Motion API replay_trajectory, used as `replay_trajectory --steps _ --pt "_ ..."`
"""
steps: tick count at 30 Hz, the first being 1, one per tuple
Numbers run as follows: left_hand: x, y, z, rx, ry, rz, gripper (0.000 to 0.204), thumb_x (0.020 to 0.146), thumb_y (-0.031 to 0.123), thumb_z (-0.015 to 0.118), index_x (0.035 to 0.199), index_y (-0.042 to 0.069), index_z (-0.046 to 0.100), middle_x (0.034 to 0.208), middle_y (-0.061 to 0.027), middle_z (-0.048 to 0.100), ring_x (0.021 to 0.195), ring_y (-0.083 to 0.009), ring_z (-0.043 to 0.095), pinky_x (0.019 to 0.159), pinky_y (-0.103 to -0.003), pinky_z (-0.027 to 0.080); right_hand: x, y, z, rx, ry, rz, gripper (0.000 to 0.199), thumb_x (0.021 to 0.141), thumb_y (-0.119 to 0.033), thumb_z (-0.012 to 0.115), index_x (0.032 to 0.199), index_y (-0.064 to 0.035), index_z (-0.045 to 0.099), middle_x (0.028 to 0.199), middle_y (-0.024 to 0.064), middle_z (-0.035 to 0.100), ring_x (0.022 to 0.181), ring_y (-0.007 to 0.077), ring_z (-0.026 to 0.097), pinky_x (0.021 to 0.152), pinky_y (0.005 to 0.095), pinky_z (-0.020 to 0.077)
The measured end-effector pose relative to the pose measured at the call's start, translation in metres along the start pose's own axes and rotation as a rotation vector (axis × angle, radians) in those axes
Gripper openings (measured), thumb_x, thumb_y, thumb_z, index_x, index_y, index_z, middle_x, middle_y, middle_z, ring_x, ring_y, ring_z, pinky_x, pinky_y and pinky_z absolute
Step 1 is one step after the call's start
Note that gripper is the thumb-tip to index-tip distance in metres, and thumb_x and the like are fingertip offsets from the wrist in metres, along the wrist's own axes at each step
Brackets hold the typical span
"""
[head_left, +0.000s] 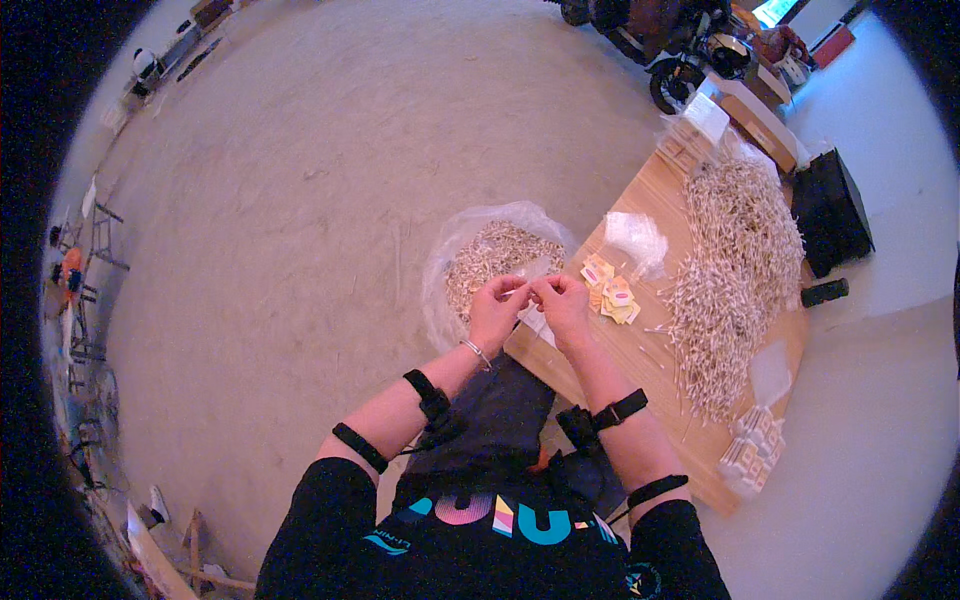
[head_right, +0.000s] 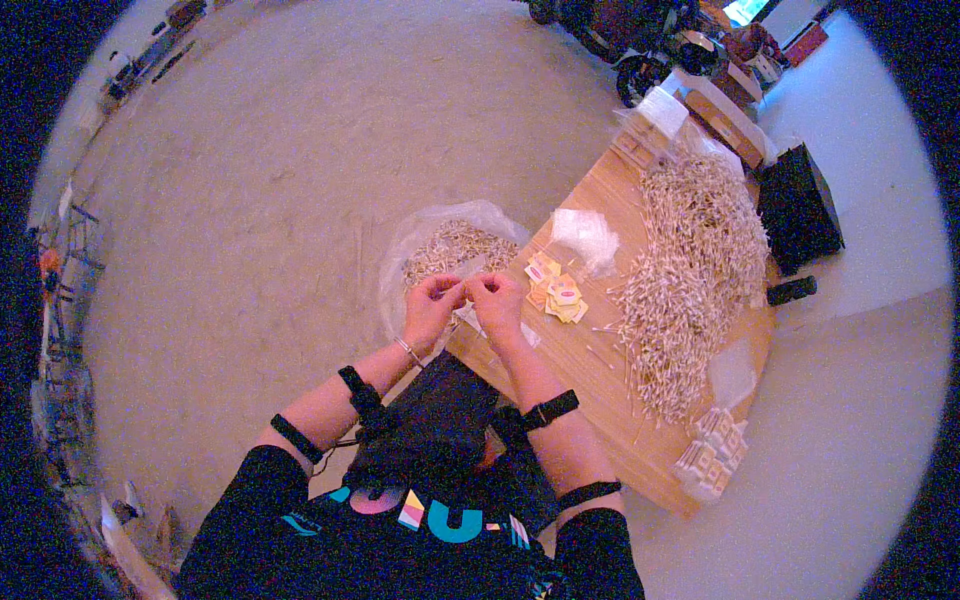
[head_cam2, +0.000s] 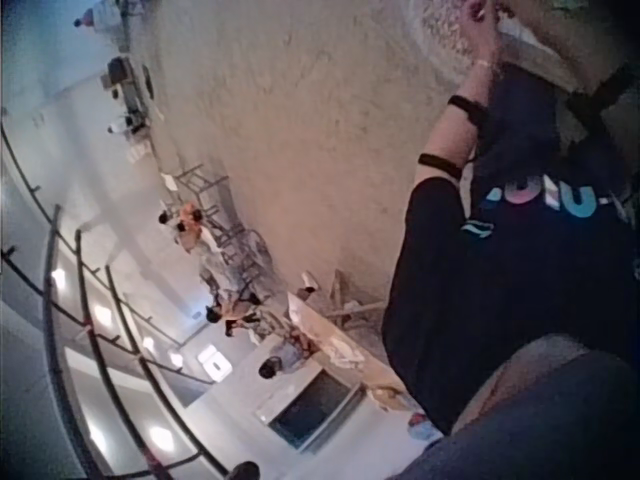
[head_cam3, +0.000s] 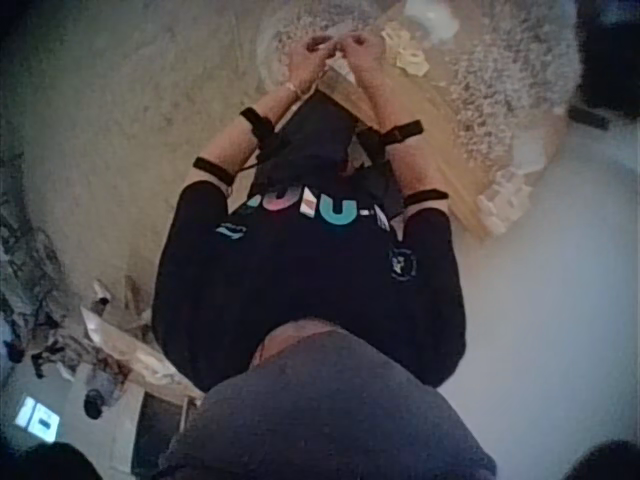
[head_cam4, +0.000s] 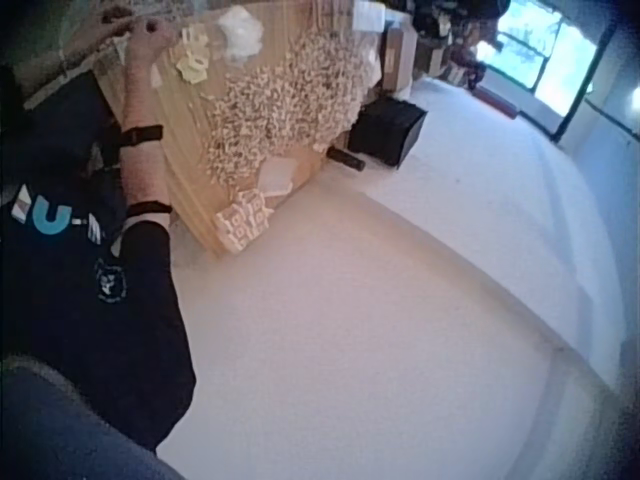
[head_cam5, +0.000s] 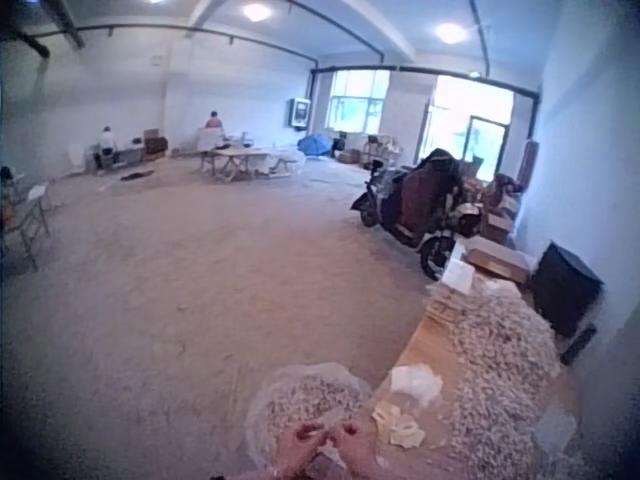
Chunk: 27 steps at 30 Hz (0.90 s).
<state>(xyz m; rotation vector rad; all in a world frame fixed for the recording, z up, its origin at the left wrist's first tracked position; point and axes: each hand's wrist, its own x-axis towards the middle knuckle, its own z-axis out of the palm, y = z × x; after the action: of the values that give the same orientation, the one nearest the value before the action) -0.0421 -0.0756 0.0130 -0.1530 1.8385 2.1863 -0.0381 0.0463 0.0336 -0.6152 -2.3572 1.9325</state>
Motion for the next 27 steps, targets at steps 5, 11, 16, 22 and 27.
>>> replay_trajectory --steps 5,11,16,22,27 --pt "0.003 0.002 0.004 -0.047 0.124 0.044 0.015 0.084 0.012 0.06 0.094 0.002 0.058 0.084 -0.0044 0.063 0.073 -0.0119 0.061 0.064 -0.023 0.049 -0.001 0.006 0.005 -0.179 0.008 -0.122 0.017 0.075 -0.016 0.064 0.075 0.001 0.064 0.067 0.0065 0.062 0.059 0.0113 0.057 0.055 0.0265 0.0455" --pt "0.007 -0.005 0.007 0.24 0.233 0.407 0.009 0.084 0.009 0.058 0.091 0.003 0.056 0.074 -0.0071 0.063 0.068 -0.0144 0.063 0.062 -0.026 0.05 -0.008 0.008 0.01 -0.342 0.131 -0.164 0.019 0.073 -0.017 0.067 0.077 0.0003 0.06 0.067 0.0077 0.061 0.06 0.0127 0.058 0.056 0.0277 0.0464" --pt "0.001 -0.004 0.003 0.318 0.196 0.41 0.01 0.083 0.005 0.058 0.092 0.003 0.054 0.073 -0.0085 0.064 0.068 -0.0152 0.065 0.061 -0.028 0.051 -0.012 -0.01 0.014 -0.185 0.285 -0.308 0.015 0.072 -0.011 0.066 0.08 -0.0006 0.059 0.071 0.0098 0.06 0.064 0.0173 0.059 0.058 0.0313 0.0473" --pt "0.01 -0.006 0.012 -0.066 0.337 0.356 0.023 0.082 0.003 0.056 0.103 -0.001 0.047 0.083 -0.0138 0.063 0.065 -0.0195 0.064 0.058 -0.029 0.052 -0.008 0.006 0.014 -0.39 0.171 -0.54 0.009 0.073 -0.005 0.061 0.082 -0.003 0.058 0.076 0.0119 0.058 0.069 0.026 0.059 0.06 0.0362 0.0476" --pt "0.01 0.007 0.009 0.069 0.304 0.026 0.034 0.081 0.002 0.054 0.113 -0.003 0.043 0.086 -0.0162 0.062 0.064 -0.0209 0.063 0.055 -0.029 0.052 -0.013 0.008 0.018 -0.381 0.108 -0.563 0.005 0.073 -0.006 0.06 0.078 -0.0043 0.058 0.077 0.0118 0.059 0.072 0.0288 0.059 0.062 0.0372 0.0477"
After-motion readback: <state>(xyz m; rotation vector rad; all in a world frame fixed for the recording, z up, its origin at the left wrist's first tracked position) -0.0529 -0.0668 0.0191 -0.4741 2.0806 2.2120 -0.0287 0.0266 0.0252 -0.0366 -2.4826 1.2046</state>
